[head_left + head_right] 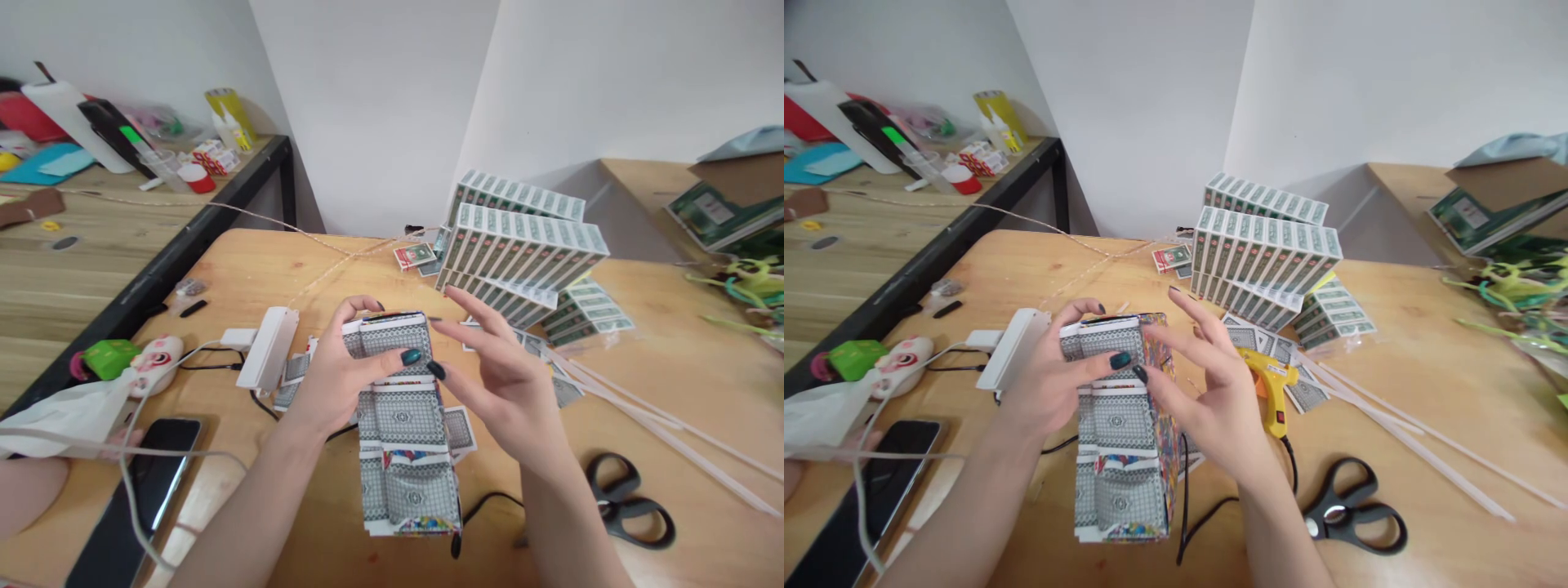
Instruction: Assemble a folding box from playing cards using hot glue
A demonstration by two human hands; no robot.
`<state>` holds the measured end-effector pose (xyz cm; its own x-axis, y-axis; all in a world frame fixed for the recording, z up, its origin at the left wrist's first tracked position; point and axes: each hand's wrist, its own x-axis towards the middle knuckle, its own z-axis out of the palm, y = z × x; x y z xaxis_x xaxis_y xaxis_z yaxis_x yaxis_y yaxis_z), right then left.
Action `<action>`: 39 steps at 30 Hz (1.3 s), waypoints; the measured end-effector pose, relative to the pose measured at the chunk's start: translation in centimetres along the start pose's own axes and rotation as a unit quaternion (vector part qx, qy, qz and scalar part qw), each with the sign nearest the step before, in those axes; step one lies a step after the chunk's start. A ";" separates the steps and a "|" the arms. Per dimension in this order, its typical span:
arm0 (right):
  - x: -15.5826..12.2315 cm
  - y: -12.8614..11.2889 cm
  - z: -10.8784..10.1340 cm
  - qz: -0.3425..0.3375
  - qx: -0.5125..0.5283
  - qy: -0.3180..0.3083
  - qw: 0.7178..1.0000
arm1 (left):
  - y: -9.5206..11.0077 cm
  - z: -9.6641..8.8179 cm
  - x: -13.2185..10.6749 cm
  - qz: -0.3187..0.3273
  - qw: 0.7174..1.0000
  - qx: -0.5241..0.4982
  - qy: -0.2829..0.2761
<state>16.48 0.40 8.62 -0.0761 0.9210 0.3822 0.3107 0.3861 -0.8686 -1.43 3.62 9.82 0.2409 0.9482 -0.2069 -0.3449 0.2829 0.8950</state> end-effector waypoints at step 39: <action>0.2 -1.8 0.6 -0.158 -0.263 0.110 0.946 | -0.3 0.2 -0.2 0.009 1.000 -0.017 -0.011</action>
<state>15.39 -0.10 10.02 -0.0631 0.7091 0.7023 0.7373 0.5073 -0.4460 -1.24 3.35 9.66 0.2539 0.9500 -0.1816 -0.3804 0.2707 0.8843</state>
